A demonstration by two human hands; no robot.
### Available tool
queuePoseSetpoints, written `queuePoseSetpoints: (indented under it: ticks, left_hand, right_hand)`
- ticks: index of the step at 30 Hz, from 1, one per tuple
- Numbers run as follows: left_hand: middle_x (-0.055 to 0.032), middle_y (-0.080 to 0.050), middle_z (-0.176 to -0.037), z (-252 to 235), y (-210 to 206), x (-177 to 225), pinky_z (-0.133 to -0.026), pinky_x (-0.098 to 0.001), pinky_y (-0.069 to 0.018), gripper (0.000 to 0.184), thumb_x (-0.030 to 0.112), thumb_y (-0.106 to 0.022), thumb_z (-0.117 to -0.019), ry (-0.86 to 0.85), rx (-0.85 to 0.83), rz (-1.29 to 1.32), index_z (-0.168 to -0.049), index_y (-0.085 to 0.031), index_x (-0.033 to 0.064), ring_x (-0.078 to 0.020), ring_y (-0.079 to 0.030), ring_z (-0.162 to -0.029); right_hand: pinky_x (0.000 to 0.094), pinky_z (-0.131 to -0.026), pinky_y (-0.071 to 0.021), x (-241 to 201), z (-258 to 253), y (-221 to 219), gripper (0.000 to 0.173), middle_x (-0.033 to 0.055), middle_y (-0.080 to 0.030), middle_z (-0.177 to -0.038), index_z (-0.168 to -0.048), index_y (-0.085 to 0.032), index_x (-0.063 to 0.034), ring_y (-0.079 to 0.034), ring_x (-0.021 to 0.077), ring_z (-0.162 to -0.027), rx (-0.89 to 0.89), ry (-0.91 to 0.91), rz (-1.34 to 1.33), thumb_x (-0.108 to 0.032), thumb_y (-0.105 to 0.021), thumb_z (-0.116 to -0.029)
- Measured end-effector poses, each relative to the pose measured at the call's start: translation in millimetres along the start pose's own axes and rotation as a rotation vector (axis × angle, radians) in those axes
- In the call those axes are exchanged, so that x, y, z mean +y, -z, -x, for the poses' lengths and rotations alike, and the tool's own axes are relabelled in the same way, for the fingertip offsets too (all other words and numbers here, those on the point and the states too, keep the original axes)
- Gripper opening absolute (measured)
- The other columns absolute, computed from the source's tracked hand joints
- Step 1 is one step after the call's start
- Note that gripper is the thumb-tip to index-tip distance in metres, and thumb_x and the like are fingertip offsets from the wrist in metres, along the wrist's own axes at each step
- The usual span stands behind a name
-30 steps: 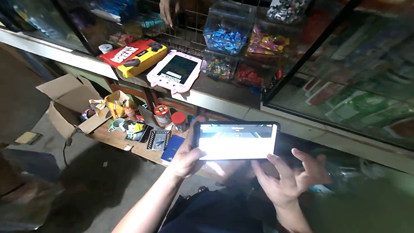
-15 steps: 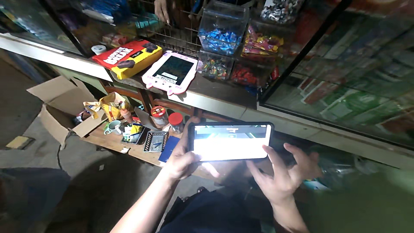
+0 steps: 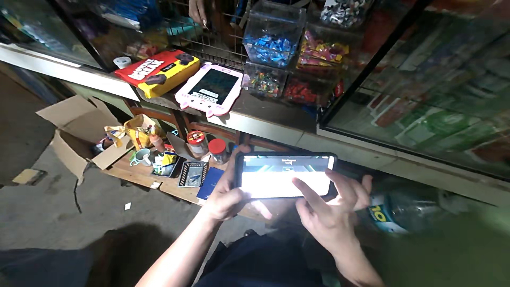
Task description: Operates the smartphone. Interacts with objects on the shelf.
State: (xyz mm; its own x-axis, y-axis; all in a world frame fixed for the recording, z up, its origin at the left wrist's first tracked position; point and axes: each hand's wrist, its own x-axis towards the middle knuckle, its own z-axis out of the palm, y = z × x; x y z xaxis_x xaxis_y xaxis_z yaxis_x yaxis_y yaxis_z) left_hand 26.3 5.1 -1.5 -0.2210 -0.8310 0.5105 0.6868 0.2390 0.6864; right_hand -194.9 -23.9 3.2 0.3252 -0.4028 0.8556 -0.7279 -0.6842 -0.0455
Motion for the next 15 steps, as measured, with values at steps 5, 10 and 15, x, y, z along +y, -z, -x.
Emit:
queuePoseSetpoints:
  ticks: [5,10,15]
  left_hand:
    - [0.0035,-0.065,-0.133,0.1,0.9,-1.3,-0.073,-0.0333,-0.0651,0.064,0.000,-0.054,-0.0929,-0.008,-0.030,0.016,-0.146,-0.044,0.0336,-0.0129,-0.070,-0.111]
    - [0.0035,-0.065,-0.133,0.0,-0.1,-3.7,-0.073,-0.0332,-0.0650,0.063,0.001,-0.055,-0.0935,-0.005,-0.044,0.018,-0.146,-0.044,0.0339,-0.0129,-0.070,-0.111]
    - [0.0029,-0.065,-0.134,0.4,0.2,-5.7,-0.074,-0.0342,-0.0650,0.063,0.000,-0.054,-0.0934,-0.006,-0.054,0.030,-0.147,-0.044,0.0325,-0.0138,-0.069,-0.113]
  right_hand:
    - [0.0516,-0.120,-0.0055,0.5,-0.7,2.1,0.038,0.0047,-0.044,-0.133,-0.133,-0.054,-0.0333,-0.037,0.0188,-0.136,-0.014,-0.012,0.011,-0.037,-0.059,-0.0958]
    - [0.0537,-0.120,-0.0044,-1.3,0.9,3.1,0.043,0.0053,-0.044,-0.136,-0.135,-0.056,-0.0370,-0.035,0.0198,-0.137,-0.049,-0.032,-0.010,-0.039,-0.063,-0.0934]
    - [0.0571,-0.118,-0.0044,-1.9,0.6,4.3,0.048,0.0062,-0.045,-0.139,-0.138,-0.055,-0.0369,-0.036,0.0221,-0.138,-0.084,-0.031,0.012,-0.036,-0.064,-0.0911]
